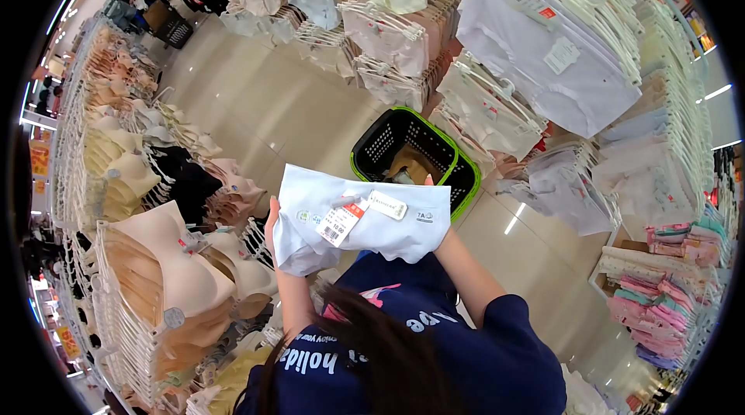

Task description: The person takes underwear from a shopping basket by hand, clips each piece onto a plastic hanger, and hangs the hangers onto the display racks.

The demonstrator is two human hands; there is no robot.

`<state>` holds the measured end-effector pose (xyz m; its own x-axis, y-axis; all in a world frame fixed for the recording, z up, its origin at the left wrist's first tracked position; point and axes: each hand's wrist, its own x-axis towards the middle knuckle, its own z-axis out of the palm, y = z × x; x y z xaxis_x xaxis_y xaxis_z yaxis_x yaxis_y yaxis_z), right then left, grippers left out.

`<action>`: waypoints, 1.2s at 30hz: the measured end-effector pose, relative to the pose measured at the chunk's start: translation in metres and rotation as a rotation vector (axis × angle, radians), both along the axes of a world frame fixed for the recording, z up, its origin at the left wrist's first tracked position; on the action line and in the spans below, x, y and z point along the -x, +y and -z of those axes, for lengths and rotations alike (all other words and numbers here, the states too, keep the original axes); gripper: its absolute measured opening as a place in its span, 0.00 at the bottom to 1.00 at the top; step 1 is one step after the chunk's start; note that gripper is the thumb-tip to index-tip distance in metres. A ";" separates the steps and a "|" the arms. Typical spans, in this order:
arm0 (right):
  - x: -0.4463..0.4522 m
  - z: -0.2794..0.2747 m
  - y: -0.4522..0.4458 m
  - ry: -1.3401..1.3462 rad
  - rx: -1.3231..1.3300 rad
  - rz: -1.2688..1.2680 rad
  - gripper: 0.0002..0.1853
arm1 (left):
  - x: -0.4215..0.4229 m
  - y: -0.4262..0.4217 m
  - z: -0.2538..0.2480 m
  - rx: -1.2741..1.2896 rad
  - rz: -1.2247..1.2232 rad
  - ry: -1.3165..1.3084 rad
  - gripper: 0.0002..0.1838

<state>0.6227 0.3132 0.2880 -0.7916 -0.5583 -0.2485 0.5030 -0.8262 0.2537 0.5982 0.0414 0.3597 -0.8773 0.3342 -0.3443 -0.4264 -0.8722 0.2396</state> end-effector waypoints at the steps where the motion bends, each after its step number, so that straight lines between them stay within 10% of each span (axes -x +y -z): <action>1: 0.003 -0.001 -0.002 0.000 -0.006 -0.007 0.54 | -0.002 -0.004 0.003 -0.011 0.009 -0.013 0.32; 14: 0.122 -0.087 -0.063 0.326 -0.430 -0.074 0.56 | 0.106 -0.061 -0.030 -0.085 -0.044 0.088 0.32; 22: 0.243 -0.103 -0.115 0.301 -0.082 -0.037 0.53 | 0.230 -0.110 -0.076 -0.144 -0.045 0.188 0.32; 36: 0.323 -0.125 -0.163 0.512 -0.344 0.073 0.46 | 0.309 -0.179 -0.060 -0.026 -0.143 0.151 0.31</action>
<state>0.2996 0.1499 0.4126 -0.8910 -0.4536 0.0173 0.4295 -0.8547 -0.2916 0.2895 -0.1376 0.4198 -0.9576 0.2093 -0.1981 -0.2584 -0.9280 0.2684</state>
